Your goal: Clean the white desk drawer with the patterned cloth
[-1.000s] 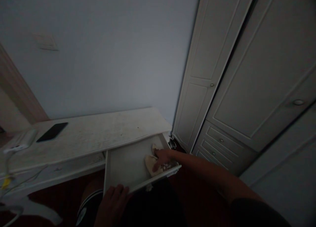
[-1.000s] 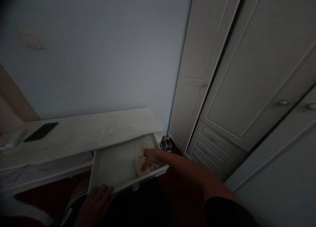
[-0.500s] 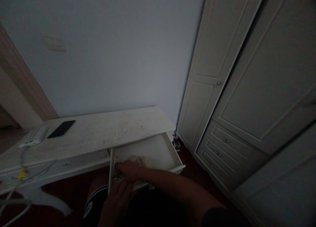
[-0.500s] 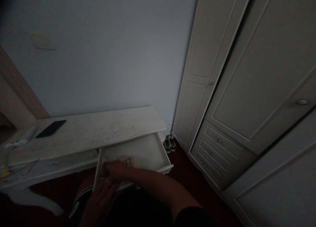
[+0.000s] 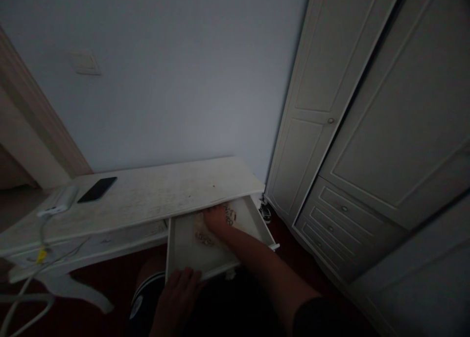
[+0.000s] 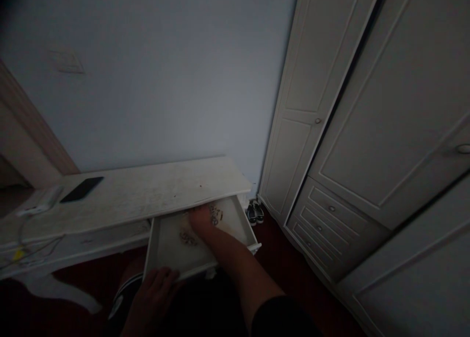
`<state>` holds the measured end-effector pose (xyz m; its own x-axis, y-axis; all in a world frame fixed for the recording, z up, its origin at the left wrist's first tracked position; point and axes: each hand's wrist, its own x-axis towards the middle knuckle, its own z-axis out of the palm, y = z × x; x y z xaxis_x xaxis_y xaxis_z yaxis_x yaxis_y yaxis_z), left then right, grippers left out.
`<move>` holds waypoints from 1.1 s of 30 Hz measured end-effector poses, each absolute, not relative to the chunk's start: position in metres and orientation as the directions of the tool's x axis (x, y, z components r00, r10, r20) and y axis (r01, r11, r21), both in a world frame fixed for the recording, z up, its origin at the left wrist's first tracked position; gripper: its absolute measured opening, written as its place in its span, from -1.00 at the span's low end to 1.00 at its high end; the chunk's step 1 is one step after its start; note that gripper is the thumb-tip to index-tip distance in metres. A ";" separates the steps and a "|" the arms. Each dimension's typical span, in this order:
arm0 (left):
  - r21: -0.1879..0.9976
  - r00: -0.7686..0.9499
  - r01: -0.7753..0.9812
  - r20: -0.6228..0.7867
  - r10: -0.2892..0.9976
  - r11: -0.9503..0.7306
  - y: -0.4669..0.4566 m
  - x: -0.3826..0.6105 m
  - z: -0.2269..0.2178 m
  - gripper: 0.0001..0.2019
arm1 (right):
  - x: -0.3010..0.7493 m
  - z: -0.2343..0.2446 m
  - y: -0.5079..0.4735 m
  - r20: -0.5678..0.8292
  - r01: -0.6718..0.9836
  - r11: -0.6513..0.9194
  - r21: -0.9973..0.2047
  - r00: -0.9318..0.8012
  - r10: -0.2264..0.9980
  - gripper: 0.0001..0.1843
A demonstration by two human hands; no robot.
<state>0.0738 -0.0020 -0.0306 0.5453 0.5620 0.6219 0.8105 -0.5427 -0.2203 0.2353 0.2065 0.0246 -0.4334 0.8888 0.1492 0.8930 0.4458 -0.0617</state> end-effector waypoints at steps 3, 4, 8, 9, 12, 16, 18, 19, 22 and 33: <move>-0.205 0.505 0.840 0.631 0.588 -0.502 -0.002 0.075 -0.033 -0.74 | 0.265 0.028 0.216 0.122 0.931 0.361 -0.044 -0.354 0.927 -0.49; -0.211 0.512 0.836 0.631 0.583 -0.506 -0.002 0.075 -0.033 -0.74 | 0.276 0.029 0.217 0.110 0.943 0.332 -0.036 -0.326 0.939 -0.48; -0.212 0.547 0.805 0.629 0.553 -0.554 -0.002 0.073 -0.029 -0.75 | 0.318 0.035 0.217 0.058 0.978 0.210 0.006 -0.210 0.976 -0.47; -0.207 0.544 0.806 0.630 0.554 -0.555 -0.002 0.072 -0.029 -0.75 | 0.327 0.037 0.216 0.041 0.981 0.193 0.014 -0.194 0.980 -0.46; -0.207 0.545 0.806 0.627 0.557 -0.555 -0.003 0.071 -0.028 -0.75 | 0.348 0.043 0.211 -0.037 0.978 0.208 0.025 -0.207 0.978 -0.32; -0.232 0.560 0.799 0.623 0.546 -0.555 -0.003 0.073 -0.022 -0.73 | 0.362 0.049 0.199 -0.202 0.953 0.304 0.012 -0.295 0.934 0.06; -0.256 0.576 0.788 0.628 0.524 -0.560 -0.003 0.074 -0.016 -0.69 | 0.366 0.051 0.191 -0.281 0.938 0.347 0.001 -0.333 0.900 0.21; -0.266 0.586 0.779 0.632 0.507 -0.568 -0.004 0.075 -0.014 -0.68 | 0.368 0.052 0.186 -0.323 0.926 0.376 -0.016 -0.361 0.875 0.27; -0.252 0.579 0.776 0.648 0.494 -0.579 -0.003 0.075 -0.015 -0.67 | 0.371 0.055 0.173 -0.441 0.880 0.454 -0.138 -0.465 0.767 0.33; -0.310 0.583 0.781 0.671 0.458 -0.541 0.002 0.074 -0.027 -0.65 | 0.248 0.019 0.153 -0.236 0.480 0.785 -0.392 -0.877 0.418 -0.45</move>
